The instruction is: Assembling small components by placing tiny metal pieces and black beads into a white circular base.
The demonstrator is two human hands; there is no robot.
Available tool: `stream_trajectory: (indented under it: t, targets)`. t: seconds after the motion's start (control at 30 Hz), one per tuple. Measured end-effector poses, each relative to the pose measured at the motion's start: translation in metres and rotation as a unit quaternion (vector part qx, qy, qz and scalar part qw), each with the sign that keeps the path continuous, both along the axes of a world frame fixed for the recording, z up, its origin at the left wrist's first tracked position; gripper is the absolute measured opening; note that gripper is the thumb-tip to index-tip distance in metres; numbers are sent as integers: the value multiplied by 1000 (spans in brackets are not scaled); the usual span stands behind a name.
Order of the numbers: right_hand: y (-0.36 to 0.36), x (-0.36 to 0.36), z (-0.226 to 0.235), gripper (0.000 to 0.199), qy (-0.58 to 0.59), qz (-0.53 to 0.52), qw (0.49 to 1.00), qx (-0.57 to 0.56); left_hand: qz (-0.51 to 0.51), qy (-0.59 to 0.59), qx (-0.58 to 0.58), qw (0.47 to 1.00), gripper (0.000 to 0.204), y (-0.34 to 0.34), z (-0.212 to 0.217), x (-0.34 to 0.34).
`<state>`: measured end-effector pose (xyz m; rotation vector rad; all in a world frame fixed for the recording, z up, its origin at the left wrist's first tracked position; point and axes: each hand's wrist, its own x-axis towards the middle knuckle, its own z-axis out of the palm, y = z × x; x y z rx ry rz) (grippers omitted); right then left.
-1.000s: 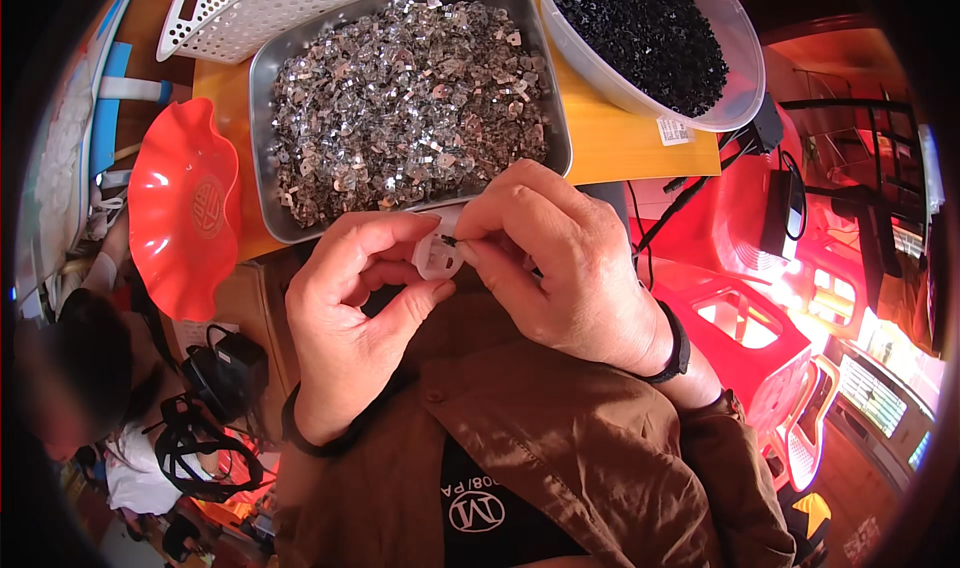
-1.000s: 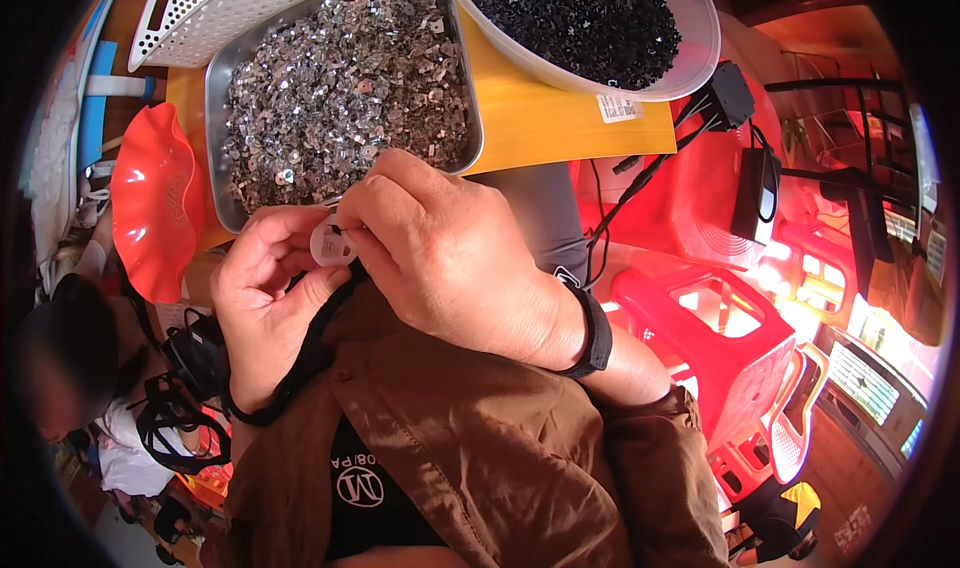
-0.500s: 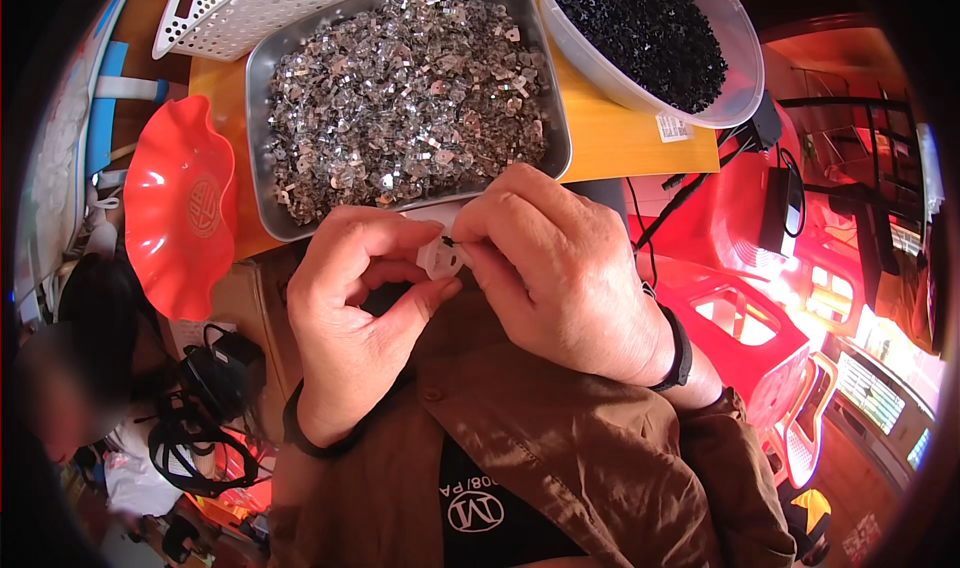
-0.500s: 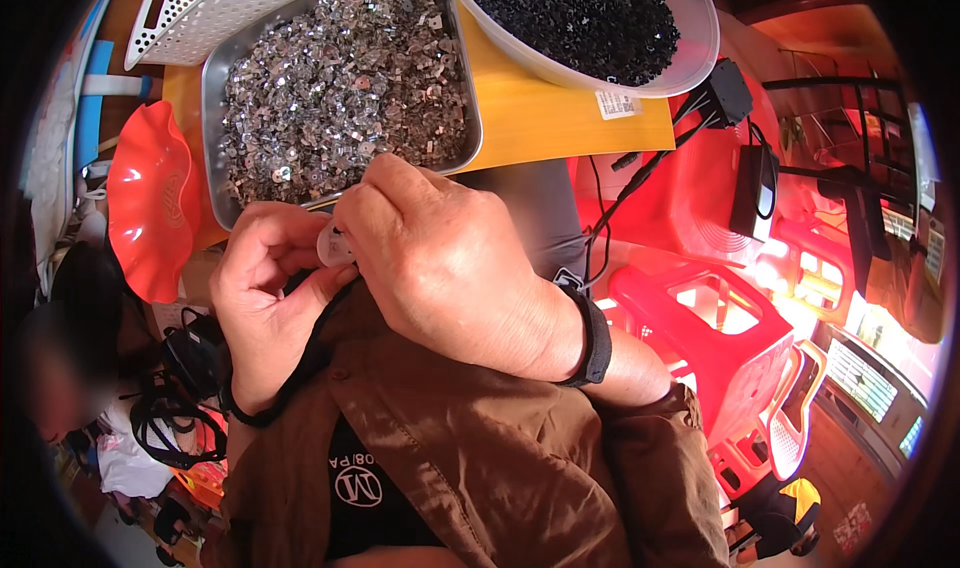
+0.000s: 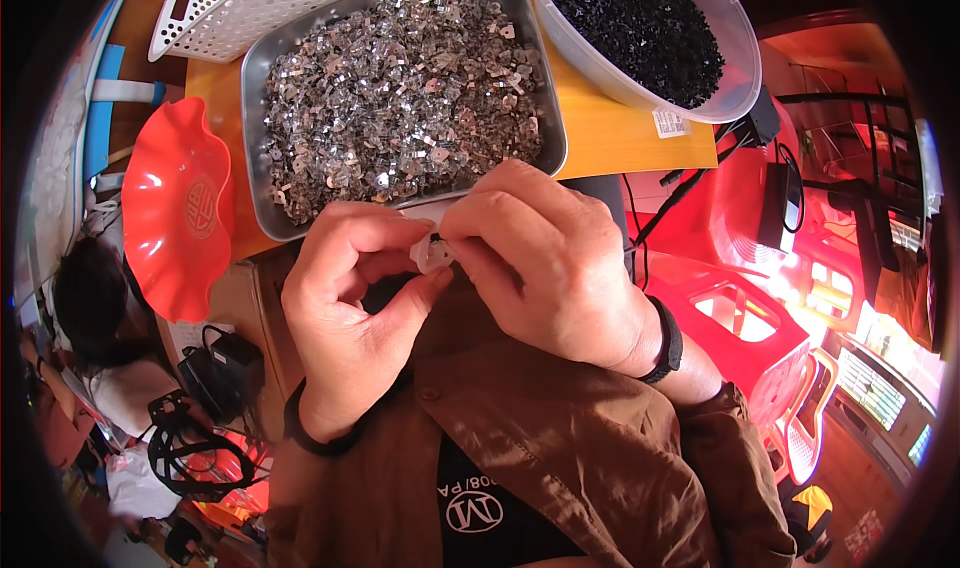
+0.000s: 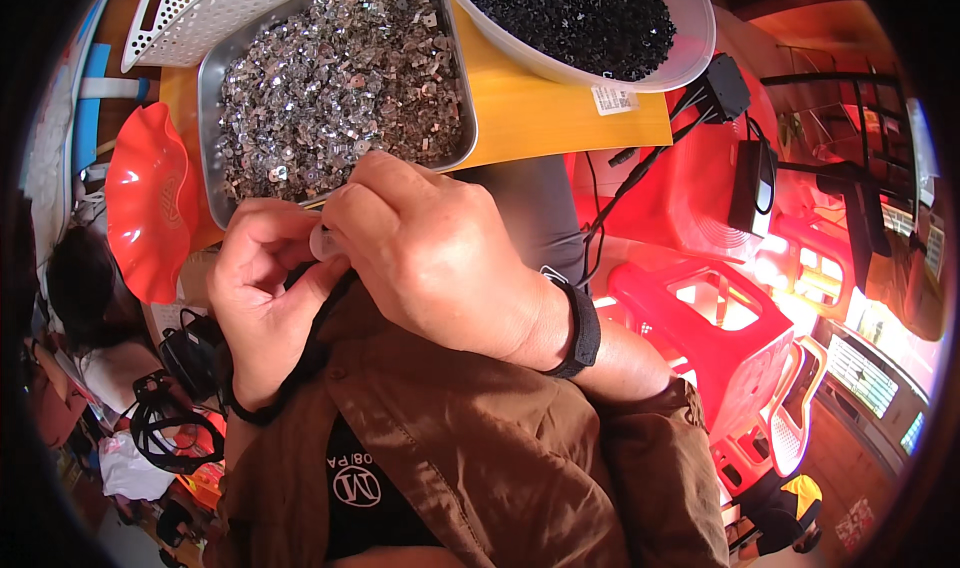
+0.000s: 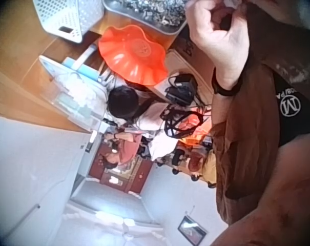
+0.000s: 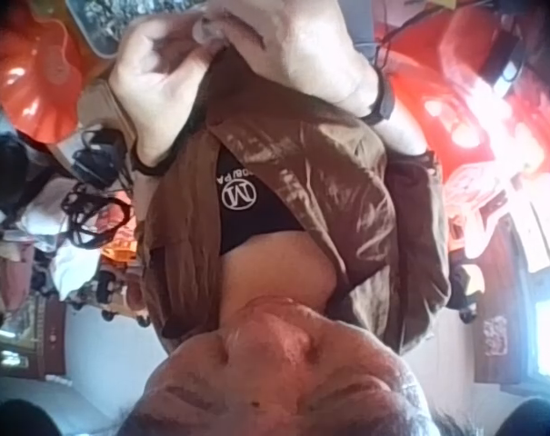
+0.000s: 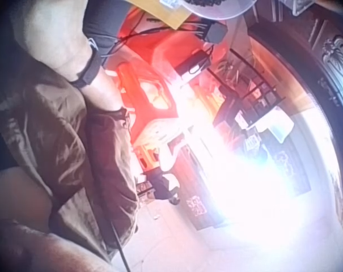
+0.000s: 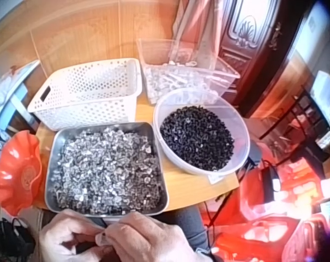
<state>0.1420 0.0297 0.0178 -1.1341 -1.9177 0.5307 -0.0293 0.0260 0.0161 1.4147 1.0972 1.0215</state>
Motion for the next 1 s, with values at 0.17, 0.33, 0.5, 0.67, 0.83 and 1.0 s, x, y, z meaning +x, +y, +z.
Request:
stream_trajectory:
  t: [0.17,0.33,0.5,0.67,0.83,1.0]
  targets:
    - [1,3,-6,24,77,-22,997,-13,-17,-87,-50,995,25,2,2,2]
    - [1,4,-1,23,137,-25,986,-95,-30,-122,-79,989,12,2,-2,-2]
    - [-5,4,-10,24,234,-27,949,-210,-7,-149,-76,986,12,2,0,1]
    - [-6,0,-13,21,251,-8,941,-226,-3,-126,-66,990,13,0,1,-2]
    - [-6,-1,-10,17,311,-11,922,-232,6,-89,-52,995,16,-2,6,2]
    - [-7,-1,-7,17,310,-5,927,-210,12,-86,-17,996,16,-2,5,3]
